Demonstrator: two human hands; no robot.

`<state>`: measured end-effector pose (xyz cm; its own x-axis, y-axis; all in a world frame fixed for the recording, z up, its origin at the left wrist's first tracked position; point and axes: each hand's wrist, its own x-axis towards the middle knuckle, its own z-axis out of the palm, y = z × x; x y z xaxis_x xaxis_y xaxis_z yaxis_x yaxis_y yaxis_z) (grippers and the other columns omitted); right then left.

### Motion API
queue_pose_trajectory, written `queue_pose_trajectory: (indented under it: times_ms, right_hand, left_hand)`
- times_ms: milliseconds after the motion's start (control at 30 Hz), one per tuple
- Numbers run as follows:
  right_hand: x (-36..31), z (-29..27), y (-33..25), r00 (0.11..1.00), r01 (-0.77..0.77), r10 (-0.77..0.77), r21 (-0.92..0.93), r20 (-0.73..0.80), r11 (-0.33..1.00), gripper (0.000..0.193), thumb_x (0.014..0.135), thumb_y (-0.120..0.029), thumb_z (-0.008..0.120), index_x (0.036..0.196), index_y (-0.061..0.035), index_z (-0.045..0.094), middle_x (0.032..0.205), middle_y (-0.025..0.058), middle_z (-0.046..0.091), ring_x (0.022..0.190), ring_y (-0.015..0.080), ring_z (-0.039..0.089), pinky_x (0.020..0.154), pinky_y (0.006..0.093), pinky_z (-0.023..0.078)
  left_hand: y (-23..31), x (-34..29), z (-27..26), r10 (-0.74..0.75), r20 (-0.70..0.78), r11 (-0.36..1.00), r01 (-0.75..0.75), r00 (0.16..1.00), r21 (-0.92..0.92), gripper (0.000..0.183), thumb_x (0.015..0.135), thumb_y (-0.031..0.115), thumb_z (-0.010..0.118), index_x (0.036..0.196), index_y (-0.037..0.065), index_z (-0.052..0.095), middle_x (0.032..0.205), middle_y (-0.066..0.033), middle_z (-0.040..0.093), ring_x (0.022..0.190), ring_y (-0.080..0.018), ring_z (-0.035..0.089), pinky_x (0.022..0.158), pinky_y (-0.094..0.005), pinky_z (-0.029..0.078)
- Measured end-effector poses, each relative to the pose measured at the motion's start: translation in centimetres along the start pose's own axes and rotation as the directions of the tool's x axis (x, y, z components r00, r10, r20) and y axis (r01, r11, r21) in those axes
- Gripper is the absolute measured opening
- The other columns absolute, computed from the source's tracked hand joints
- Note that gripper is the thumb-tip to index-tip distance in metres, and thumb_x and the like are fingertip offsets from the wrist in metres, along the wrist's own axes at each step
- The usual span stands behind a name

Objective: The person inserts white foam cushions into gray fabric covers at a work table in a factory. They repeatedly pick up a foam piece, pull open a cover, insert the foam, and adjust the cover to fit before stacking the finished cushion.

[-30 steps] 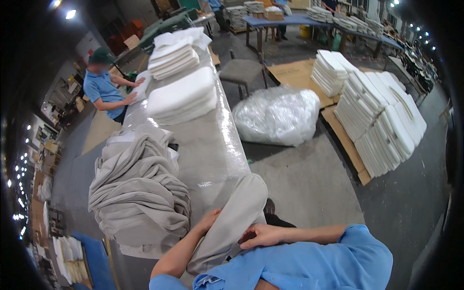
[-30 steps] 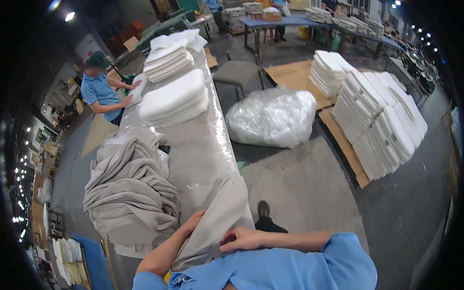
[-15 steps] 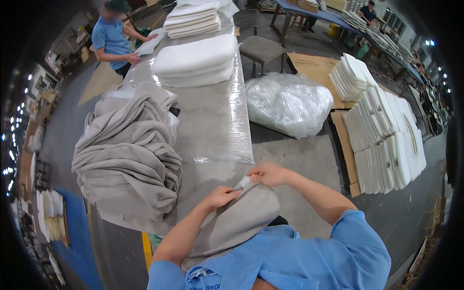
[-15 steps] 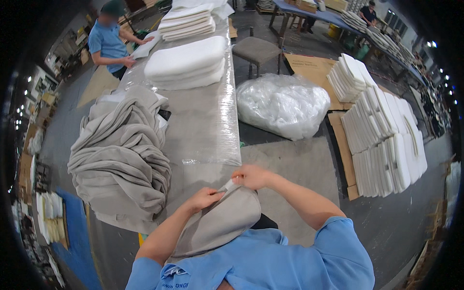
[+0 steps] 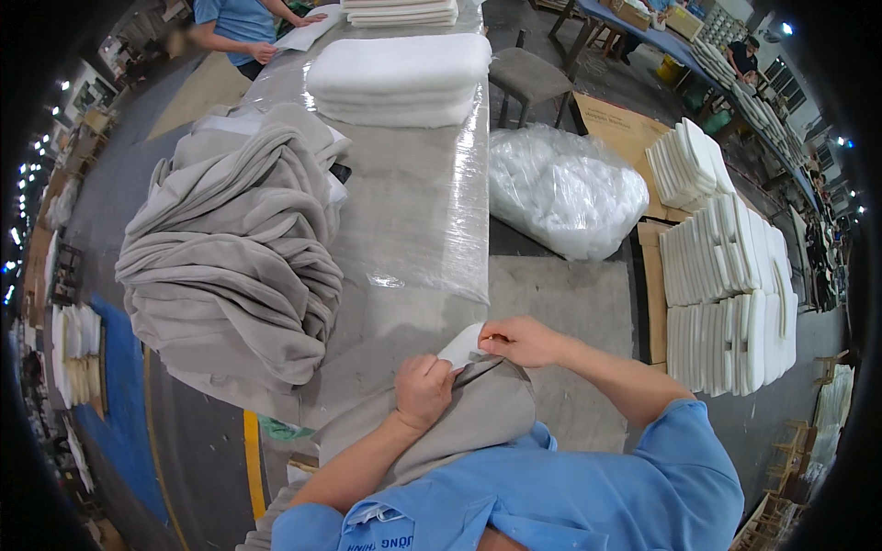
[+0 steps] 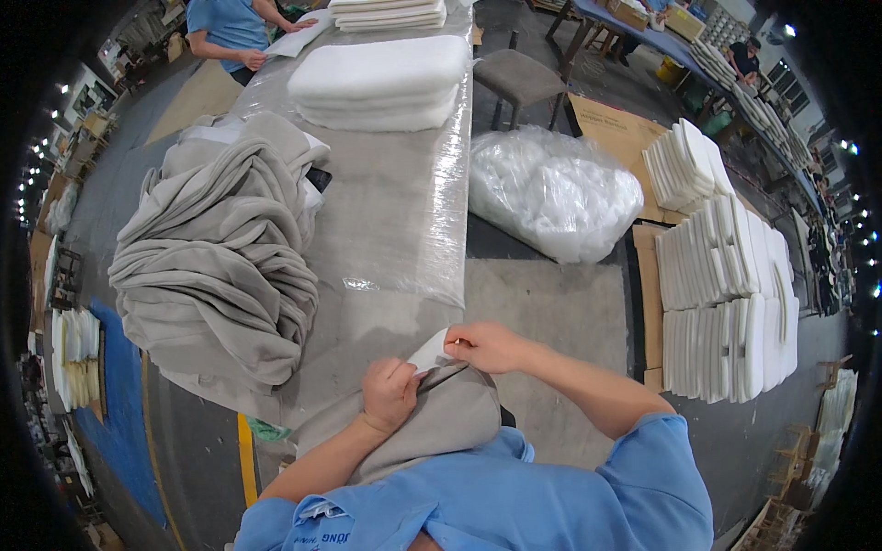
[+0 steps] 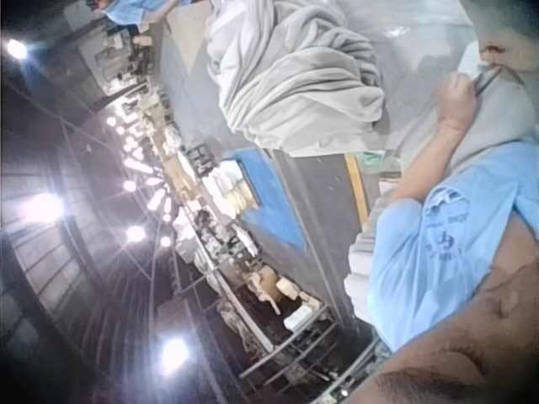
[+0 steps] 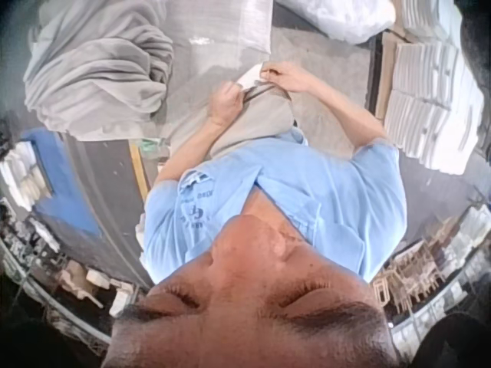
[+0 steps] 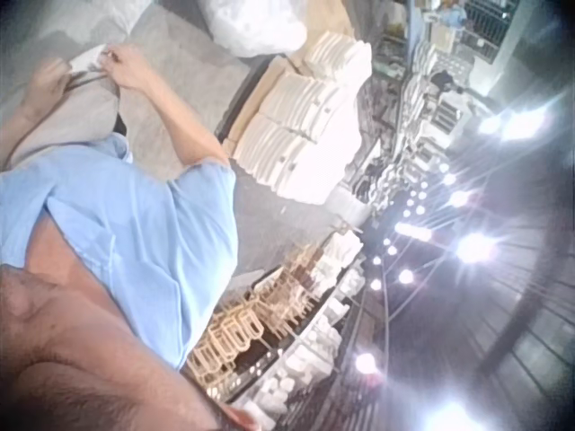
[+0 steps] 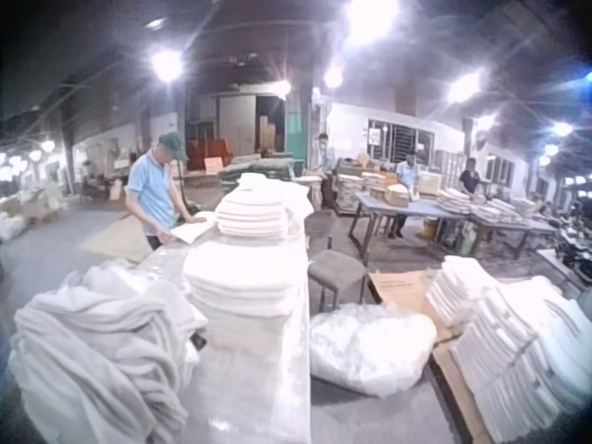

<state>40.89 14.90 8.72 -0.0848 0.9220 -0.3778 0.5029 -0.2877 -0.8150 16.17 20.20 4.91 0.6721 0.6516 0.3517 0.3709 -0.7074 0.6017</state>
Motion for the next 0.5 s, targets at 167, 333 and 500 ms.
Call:
queue_pose_trajectory:
  times_ms: [167,333,500]
  right_hand:
    - [4.2,-0.7,-1.8,0.916,-0.024,0.086,-0.160,0.392,0.987,0.021,0.096,-0.025,0.069,0.103,-0.0062,0.075,0.082,0.0102,0.072,0.075,0.0219,0.069,0.067,0.0381,0.053]
    - [5.5,0.1,-1.1,0.922,0.029,0.000,-0.069,0.388,0.997,0.013,0.093,-0.018,0.071,0.097,-0.0072,0.077,0.076,0.0043,0.070,0.071,0.0155,0.064,0.066,0.0340,0.051]
    - [7.9,0.9,1.3,0.990,0.033,-0.006,-0.183,0.144,0.982,0.008,0.084,-0.013,0.074,0.086,-0.0071,0.079,0.077,0.0062,0.073,0.073,0.0166,0.066,0.067,0.0351,0.052]
  left_hand:
    - [-0.3,-0.1,-0.4,0.042,0.016,0.999,-0.043,0.999,0.019,0.015,0.083,0.014,0.078,0.081,0.008,0.064,0.076,-0.0090,0.056,0.072,-0.0319,0.058,0.066,-0.0441,0.043]
    - [-0.8,0.1,-0.2,-0.024,-0.025,0.998,0.023,0.999,-0.054,0.019,0.089,0.019,0.077,0.081,0.006,0.064,0.074,-0.0113,0.057,0.071,-0.0355,0.057,0.065,-0.0456,0.044]
    - [-3.7,2.0,1.2,-0.400,0.417,0.856,0.495,0.816,-0.148,0.034,0.102,0.031,0.063,0.085,0.002,0.063,0.079,-0.0196,0.062,0.072,-0.0381,0.059,0.068,-0.0467,0.046]
